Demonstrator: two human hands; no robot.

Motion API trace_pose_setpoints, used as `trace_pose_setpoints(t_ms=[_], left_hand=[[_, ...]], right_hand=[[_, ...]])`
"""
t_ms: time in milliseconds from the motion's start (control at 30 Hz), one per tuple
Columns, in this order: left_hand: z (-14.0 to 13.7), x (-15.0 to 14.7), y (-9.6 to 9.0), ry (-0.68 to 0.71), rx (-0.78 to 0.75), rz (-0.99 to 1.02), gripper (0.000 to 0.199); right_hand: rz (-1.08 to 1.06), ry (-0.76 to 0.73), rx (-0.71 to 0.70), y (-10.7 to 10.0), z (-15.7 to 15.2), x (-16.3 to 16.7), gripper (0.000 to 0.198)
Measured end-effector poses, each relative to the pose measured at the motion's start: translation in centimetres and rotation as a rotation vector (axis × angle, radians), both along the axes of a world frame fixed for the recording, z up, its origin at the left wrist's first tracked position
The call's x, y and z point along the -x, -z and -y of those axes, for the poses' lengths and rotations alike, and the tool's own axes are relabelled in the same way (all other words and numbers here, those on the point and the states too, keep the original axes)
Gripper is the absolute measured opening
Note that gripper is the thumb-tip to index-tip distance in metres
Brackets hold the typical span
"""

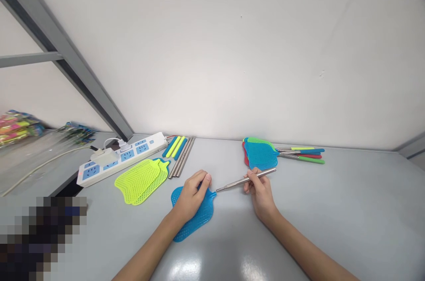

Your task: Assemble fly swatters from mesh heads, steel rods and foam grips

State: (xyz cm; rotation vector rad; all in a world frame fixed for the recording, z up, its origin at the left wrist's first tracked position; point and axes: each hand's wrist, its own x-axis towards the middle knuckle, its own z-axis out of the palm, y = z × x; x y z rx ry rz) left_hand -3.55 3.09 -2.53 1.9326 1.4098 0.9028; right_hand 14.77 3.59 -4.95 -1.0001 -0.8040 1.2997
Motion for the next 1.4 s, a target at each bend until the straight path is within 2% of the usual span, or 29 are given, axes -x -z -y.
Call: trace_pose_setpoints(t_ms=[867,1067,1400], left_hand=[[0.08,-0.16,0.28,-0.014,-0.121,-0.068,0.027],[0.36,-0.53,0.13,0.051,-0.134,-0.106,0.020],[0.15,-0.55,0.73,0.080,-0.178,-0.183,0.019]], right_hand=[[0.014,-0.135,-0.048,0.02,-0.11,-0.33,0.020],[0.042,-0.176,-0.064,0.09,-0.16,-0.27,0.020],[0.028,-0.178,-0.072,-0.06,-0.16,-0.53,0.020]])
